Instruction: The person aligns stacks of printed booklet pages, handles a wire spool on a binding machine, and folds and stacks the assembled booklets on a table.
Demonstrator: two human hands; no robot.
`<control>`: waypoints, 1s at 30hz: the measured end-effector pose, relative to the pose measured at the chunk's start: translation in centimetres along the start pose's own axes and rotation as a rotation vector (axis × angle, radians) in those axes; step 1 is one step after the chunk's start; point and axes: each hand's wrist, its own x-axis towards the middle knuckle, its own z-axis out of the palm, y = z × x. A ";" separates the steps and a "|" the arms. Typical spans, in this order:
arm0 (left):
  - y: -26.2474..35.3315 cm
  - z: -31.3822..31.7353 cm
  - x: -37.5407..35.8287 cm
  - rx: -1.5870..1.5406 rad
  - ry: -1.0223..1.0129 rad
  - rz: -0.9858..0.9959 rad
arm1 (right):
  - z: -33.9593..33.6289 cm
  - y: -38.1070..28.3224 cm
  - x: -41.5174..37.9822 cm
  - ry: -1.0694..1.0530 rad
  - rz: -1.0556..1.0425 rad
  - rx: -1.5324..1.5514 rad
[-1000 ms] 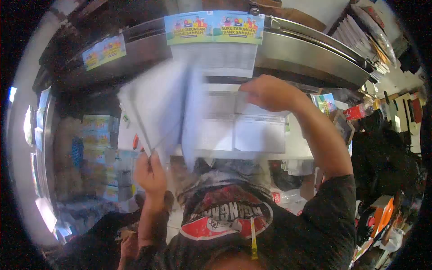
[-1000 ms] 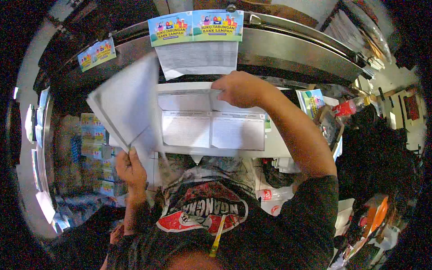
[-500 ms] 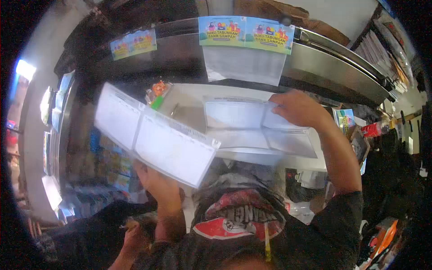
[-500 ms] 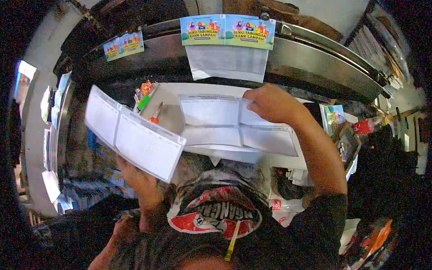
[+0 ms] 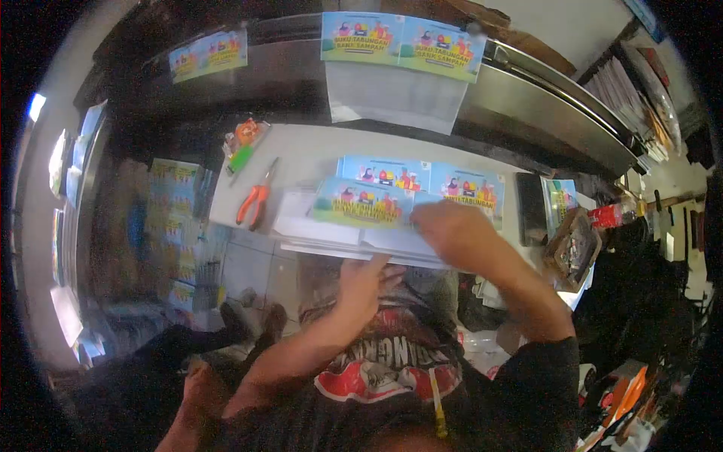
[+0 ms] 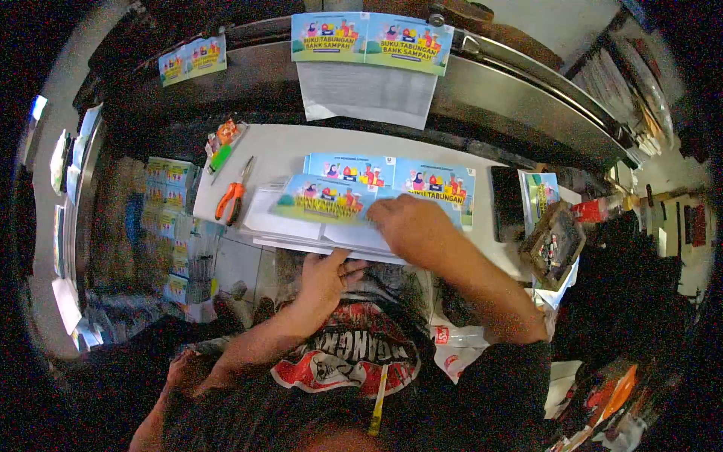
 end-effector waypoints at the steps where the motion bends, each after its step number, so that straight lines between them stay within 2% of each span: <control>1: 0.1 0.4 0.1 0.038 0.008 0.004 | 0.3 -0.8 -0.2 0.005 0.027 0.010; 4: -0.3 0.4 0.9 0.077 -0.025 0.081 | 1.1 -1.8 -1.0 -0.011 0.069 0.039; 6: -0.5 0.2 1.4 0.169 0.016 0.058 | 1.9 -1.1 -0.9 0.140 -0.005 -0.021; 7: -0.4 0.1 1.5 0.269 0.057 0.033 | 1.9 -0.8 -0.7 0.143 -0.003 -0.020; 9: 0.0 0.1 1.0 0.270 0.060 -0.002 | 1.4 -0.2 0.1 0.018 0.024 0.029; 10: 0.3 0.2 0.9 0.268 0.057 -0.034 | 0.4 0.2 0.6 0.024 0.026 0.024; 13: -0.4 -3.1 0.8 0.448 -0.155 0.035 | -6.5 2.7 1.8 0.103 0.013 -0.158; 14: 0.2 -3.2 0.0 0.486 -0.194 0.013 | -9.7 3.6 2.1 0.051 0.164 -0.239; 15: 1.6 -3.1 -1.3 0.527 -0.230 -0.015 | -12.7 4.8 1.4 0.106 0.317 -0.153; 16: 3.2 -2.9 -2.3 0.760 -0.239 0.038 | -14.8 7.7 0.0 0.301 0.280 -0.118; 17: 4.6 -3.0 -2.7 0.991 -0.242 0.101 | -17.3 10.0 -1.7 0.453 0.384 -0.147; 18: 5.1 -3.7 -2.5 1.002 -0.272 0.108 | -20.0 9.7 -3.5 0.665 0.496 -0.206; 19: 5.4 -4.6 -2.3 0.903 -0.208 0.143 | -21.8 12.6 -5.3 0.849 0.507 -0.426; 20: 5.9 -4.7 -1.8 0.801 -0.140 0.174 | -23.3 13.9 -6.5 1.058 0.393 -0.617; 21: 6.9 -4.1 -1.2 0.805 -0.152 0.171 | -24.5 15.4 -7.3 1.179 0.303 -0.794; 23: 8.6 -1.0 1.1 1.033 -0.139 0.537 | -25.0 20.6 -9.2 1.193 0.257 -0.830; 24: 9.6 1.7 2.3 1.038 -0.203 0.629 | -24.0 23.1 -9.9 1.202 0.204 -0.843; 26: 11.7 8.8 5.5 1.037 -0.331 0.779 | -19.9 27.0 -10.6 1.064 0.414 -0.701; 27: 12.3 12.7 7.1 1.029 -0.394 0.837 | -18.3 29.6 -11.4 0.903 0.422 -0.701; 28: 12.5 16.9 8.1 1.007 -0.482 0.889 | -16.3 30.6 -11.9 0.820 0.429 -0.533; 29: 12.8 20.5 9.2 1.205 -0.456 0.938 | -15.0 30.2 -12.2 0.678 0.567 -0.528; 30: 12.5 23.9 10.6 1.178 -0.470 1.008 | -14.4 30.5 -12.9 0.554 0.692 -0.477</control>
